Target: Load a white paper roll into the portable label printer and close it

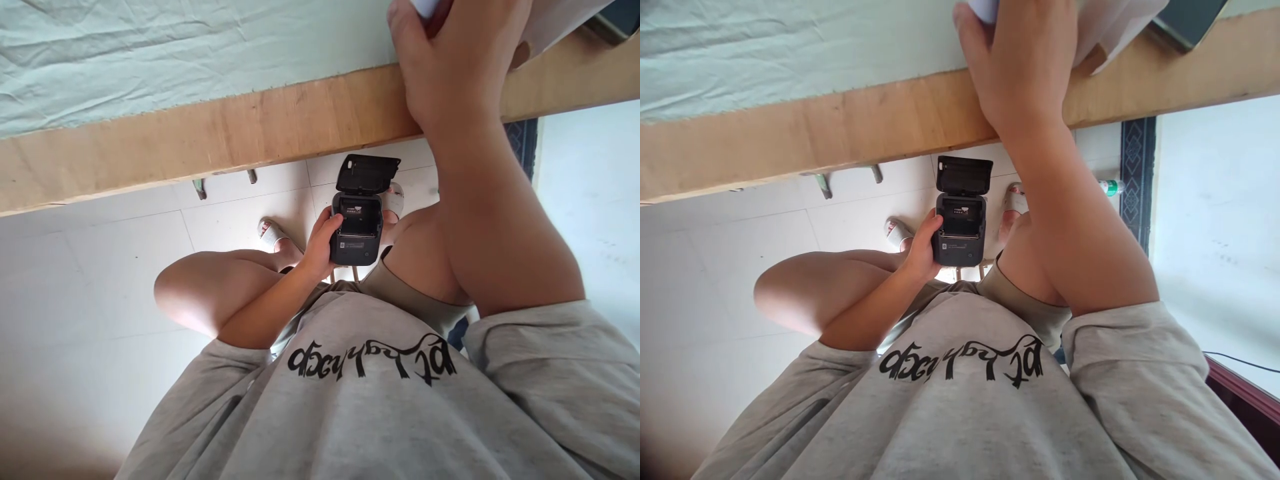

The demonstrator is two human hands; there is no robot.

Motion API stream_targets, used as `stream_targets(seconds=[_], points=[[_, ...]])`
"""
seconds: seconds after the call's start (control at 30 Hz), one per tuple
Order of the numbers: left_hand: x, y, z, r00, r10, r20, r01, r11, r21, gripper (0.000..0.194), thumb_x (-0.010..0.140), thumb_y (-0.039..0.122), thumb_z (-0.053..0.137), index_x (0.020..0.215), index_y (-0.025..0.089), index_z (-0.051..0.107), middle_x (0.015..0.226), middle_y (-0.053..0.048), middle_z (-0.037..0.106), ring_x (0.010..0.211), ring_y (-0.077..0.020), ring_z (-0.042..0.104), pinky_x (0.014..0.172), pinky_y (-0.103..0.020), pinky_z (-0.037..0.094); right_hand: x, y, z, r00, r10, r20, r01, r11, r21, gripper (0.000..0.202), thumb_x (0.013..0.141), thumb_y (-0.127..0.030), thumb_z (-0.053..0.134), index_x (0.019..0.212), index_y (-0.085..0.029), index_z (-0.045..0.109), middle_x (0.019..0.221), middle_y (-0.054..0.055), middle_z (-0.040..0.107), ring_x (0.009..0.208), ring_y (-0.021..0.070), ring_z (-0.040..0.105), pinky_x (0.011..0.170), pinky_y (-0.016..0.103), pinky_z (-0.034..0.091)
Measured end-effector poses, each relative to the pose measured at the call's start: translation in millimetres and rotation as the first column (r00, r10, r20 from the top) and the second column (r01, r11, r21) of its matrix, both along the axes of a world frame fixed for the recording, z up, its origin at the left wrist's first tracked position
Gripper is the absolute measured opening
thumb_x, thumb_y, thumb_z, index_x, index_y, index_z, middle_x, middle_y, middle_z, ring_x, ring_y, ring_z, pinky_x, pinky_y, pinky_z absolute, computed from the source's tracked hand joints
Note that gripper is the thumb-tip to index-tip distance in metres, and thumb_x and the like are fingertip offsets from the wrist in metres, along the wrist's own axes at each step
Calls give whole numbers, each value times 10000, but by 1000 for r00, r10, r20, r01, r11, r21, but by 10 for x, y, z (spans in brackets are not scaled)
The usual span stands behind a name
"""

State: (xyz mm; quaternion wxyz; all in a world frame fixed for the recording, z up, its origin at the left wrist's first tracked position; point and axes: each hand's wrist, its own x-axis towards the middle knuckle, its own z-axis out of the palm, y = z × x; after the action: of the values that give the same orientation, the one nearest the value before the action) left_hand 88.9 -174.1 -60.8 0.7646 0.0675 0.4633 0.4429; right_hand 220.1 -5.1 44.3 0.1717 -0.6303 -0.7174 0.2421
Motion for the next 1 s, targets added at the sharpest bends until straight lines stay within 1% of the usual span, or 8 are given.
stream_targets(seconds=[0.1,0.2,0.33,0.47,0.63,0.8,0.9,1.0], points=[[-1,5,24,999,-12,35,11,1000,28,366,760,486,696,969,202,598,950,-45,726,874,-215,710,738,-320,589,45,-158,-5,996,-86,-7,86,989,118,557,798,-434,510,1226,-79,490,1264,75,497,1200,156,518,1083,314,424],[-6,-2,15,999,-4,44,3,1000,27,344,773,472,688,963,201,596,939,-42,723,863,-211,704,716,-314,582,118,-360,-8,999,34,12,-36,981,190,452,778,-300,483,1190,-120,508,1092,48,555,967,52,522,858,214,427],[-14,-20,-22,999,20,25,-20,1000,2,306,771,432,691,937,203,573,801,8,658,682,-122,634,603,-238,511,166,-452,-53,990,76,115,-105,957,269,297,763,-212,431,994,-84,568,1066,97,507,998,74,486,946,254,412],[-25,-25,-33,1000,5,18,-5,1000,3,354,749,451,710,945,196,561,779,17,632,641,-108,616,577,-228,493,146,-379,-119,987,136,89,-156,948,277,484,860,-456,445,1142,-81,560,1178,122,432,1145,104,453,1089,274,405],[-42,-25,-33,1000,1,16,-2,1000,13,358,753,460,703,946,200,551,798,14,641,686,-123,636,610,-239,508,152,-374,-150,956,228,-185,-170,944,283,597,769,-299,603,1291,-101,391,1128,52,489,1025,21,490,839,177,410],[-39,-33,-42,1000,1,14,-1,1000,10,331,769,464,693,945,215,564,764,24,623,628,-110,600,577,-243,476,153,-420,-135,957,251,-148,-193,927,321,430,767,-74,407,1186,-93,500,1102,50,530,996,2,498,955,174,432],[-30,-36,-46,1000,3,18,-3,1000,13,337,767,471,700,943,217,567,769,25,622,633,-107,595,584,-244,476,142,-408,-142,974,216,-75,-182,932,314,302,813,-162,478,1092,-118,585,1139,57,529,996,21,465,867,170,409],[-24,-37,-50,1000,-2,26,2,1000,11,356,760,475,709,954,211,569,788,20,627,654,-110,607,600,-242,487,119,-409,-132,981,174,-88,-144,950,277,399,821,-274,557,1202,-155,549,1182,47,516,1050,36,456,810,154,402]])
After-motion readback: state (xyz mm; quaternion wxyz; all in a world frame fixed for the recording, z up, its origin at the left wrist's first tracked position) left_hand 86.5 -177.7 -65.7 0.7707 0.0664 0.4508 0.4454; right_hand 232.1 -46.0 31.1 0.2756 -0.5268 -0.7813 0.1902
